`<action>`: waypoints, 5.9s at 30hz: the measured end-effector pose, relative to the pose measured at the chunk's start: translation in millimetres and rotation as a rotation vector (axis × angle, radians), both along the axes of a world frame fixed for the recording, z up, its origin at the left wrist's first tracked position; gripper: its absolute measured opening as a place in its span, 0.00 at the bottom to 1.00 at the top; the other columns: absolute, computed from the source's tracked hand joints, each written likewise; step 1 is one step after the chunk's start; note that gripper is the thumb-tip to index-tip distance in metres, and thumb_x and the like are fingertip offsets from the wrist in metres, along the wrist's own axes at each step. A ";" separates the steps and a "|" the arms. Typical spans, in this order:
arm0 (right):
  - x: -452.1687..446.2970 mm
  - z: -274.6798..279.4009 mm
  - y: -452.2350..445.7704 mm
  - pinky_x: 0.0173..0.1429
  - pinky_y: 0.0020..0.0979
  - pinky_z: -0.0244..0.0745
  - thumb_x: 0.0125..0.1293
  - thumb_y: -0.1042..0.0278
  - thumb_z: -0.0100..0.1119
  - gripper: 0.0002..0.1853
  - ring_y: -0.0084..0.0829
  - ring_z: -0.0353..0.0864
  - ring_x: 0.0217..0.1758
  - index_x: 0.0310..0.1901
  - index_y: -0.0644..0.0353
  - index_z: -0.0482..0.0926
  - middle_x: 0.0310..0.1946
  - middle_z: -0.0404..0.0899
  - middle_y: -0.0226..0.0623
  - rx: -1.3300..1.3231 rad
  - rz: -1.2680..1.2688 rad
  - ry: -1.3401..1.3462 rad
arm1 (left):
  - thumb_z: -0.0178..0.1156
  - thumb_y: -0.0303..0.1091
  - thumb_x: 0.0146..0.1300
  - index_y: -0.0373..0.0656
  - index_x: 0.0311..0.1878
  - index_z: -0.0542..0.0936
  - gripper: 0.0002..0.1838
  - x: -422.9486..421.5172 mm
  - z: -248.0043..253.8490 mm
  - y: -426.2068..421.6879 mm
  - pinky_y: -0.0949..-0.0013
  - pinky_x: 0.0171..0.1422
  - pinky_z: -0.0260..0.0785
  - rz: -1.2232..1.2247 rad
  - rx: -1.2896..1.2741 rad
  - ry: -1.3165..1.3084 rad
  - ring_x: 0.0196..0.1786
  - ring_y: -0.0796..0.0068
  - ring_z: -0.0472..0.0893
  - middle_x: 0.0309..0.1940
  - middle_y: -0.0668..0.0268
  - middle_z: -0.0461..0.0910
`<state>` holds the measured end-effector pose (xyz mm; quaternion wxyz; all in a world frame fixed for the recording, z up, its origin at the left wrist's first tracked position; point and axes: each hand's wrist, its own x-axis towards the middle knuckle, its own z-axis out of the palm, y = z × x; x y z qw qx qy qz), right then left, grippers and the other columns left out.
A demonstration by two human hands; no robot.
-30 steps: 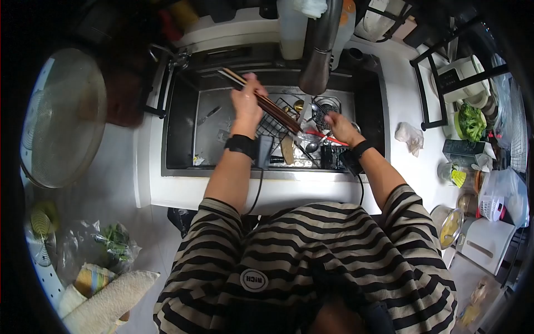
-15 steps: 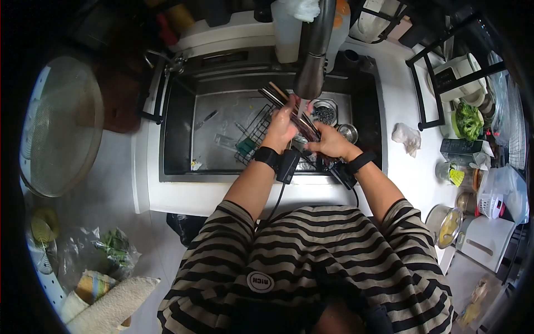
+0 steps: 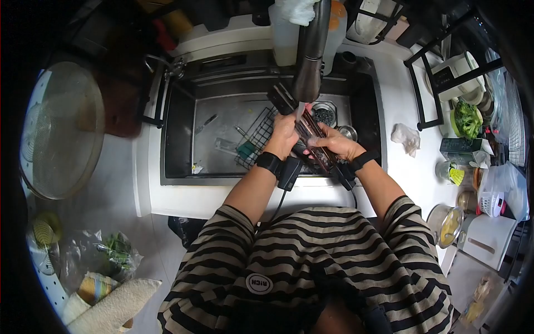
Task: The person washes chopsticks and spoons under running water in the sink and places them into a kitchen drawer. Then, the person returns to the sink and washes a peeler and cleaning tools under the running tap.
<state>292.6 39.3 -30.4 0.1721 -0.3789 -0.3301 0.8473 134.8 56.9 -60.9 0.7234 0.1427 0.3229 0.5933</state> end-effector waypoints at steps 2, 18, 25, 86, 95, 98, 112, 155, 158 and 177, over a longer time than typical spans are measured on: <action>1.9 2.9 3.2 0.37 0.30 0.80 0.61 0.73 0.55 0.18 0.36 0.82 0.35 0.51 0.63 0.63 0.33 0.74 0.40 -0.014 0.015 -0.021 | 0.52 0.25 0.61 0.29 0.49 0.72 0.14 -1.1 -3.1 -3.4 0.63 0.55 0.69 0.002 -0.019 -0.117 0.49 0.64 0.76 0.46 0.53 0.75; -1.2 6.1 0.9 0.42 0.38 0.80 0.68 0.58 0.44 0.22 0.43 0.80 0.42 0.56 0.66 0.61 0.44 0.75 0.54 -0.200 0.209 0.021 | 0.50 0.32 0.64 0.30 0.50 0.71 0.16 -0.8 1.7 -12.5 0.63 0.53 0.69 -0.036 -0.065 -0.312 0.48 0.63 0.76 0.46 0.52 0.75; -1.7 10.1 -1.9 0.40 0.34 0.81 0.67 0.54 0.46 0.23 0.39 0.82 0.35 0.53 0.67 0.64 0.38 0.77 0.46 -0.258 0.084 -0.021 | 0.51 0.30 0.63 0.34 0.49 0.71 0.13 -4.2 -8.2 -11.3 0.63 0.50 0.71 -0.033 0.022 -0.241 0.44 0.65 0.77 0.44 0.57 0.76; -20.0 -2.1 -19.3 0.37 0.46 0.72 0.49 0.76 0.55 0.15 0.53 0.77 0.33 0.38 0.63 0.62 0.32 0.74 0.52 1.311 0.208 -1.234 | 0.61 0.29 0.56 0.38 0.27 0.69 0.10 14.6 15.1 21.8 0.73 0.18 0.63 0.606 -0.276 0.233 0.15 0.76 0.71 0.17 0.66 0.71; 18.5 19.7 -12.4 0.25 0.27 0.67 0.46 0.72 0.58 0.20 0.24 0.70 0.17 0.44 0.65 0.67 0.18 0.72 0.33 0.379 0.337 -0.332 | 0.51 0.56 0.60 0.50 0.20 0.65 0.23 -43.8 16.0 29.7 0.74 0.26 0.56 0.117 0.028 -0.443 0.19 0.78 0.61 0.14 0.74 0.61; 21.5 -14.7 -15.1 0.22 0.23 0.65 0.46 0.76 0.57 0.14 0.20 0.70 0.17 0.37 0.65 0.70 0.19 0.72 0.31 0.432 0.287 -0.437 | 0.46 0.58 0.62 0.49 0.17 0.64 0.25 -37.4 28.9 29.5 0.73 0.23 0.52 -0.010 -0.008 -0.303 0.16 0.76 0.58 0.11 0.72 0.58; 3.5 -55.2 -10.3 0.49 0.28 0.69 0.42 0.59 0.71 0.33 0.27 0.74 0.40 0.50 0.65 0.71 0.39 0.77 0.36 0.682 0.303 -0.598 | 0.59 0.36 0.57 0.40 0.24 0.71 0.12 13.7 18.7 -14.1 0.71 0.27 0.64 0.144 0.061 0.360 0.17 0.78 0.66 0.14 0.69 0.66; -14.1 -78.7 11.3 0.43 0.24 0.69 0.43 0.77 0.62 0.16 0.24 0.74 0.34 0.37 0.63 0.75 0.30 0.78 0.30 0.522 0.288 -0.372 | 0.65 0.34 0.53 0.35 0.33 0.74 0.13 8.2 32.9 -26.1 0.74 0.29 0.67 0.180 0.182 0.485 0.23 0.78 0.73 0.22 0.67 0.76; -25.2 -34.1 0.8 0.46 0.27 0.70 0.43 0.76 0.63 0.18 0.29 0.76 0.37 0.40 0.62 0.76 0.32 0.79 0.35 0.561 0.296 -0.464 | 0.64 0.37 0.54 0.35 0.27 0.74 0.14 12.0 25.2 -28.5 0.70 0.27 0.66 0.171 0.193 0.780 0.21 0.76 0.72 0.18 0.66 0.74; -34.8 63.6 41.4 0.37 0.21 0.72 0.59 0.66 0.59 0.12 0.16 0.75 0.33 0.42 0.62 0.78 0.32 0.78 0.27 0.668 -0.077 -0.268 | 0.61 0.35 0.47 0.41 0.34 0.75 0.12 -9.9 38.1 -26.3 0.53 0.35 0.70 0.115 0.266 1.663 0.32 0.47 0.77 0.25 0.50 0.77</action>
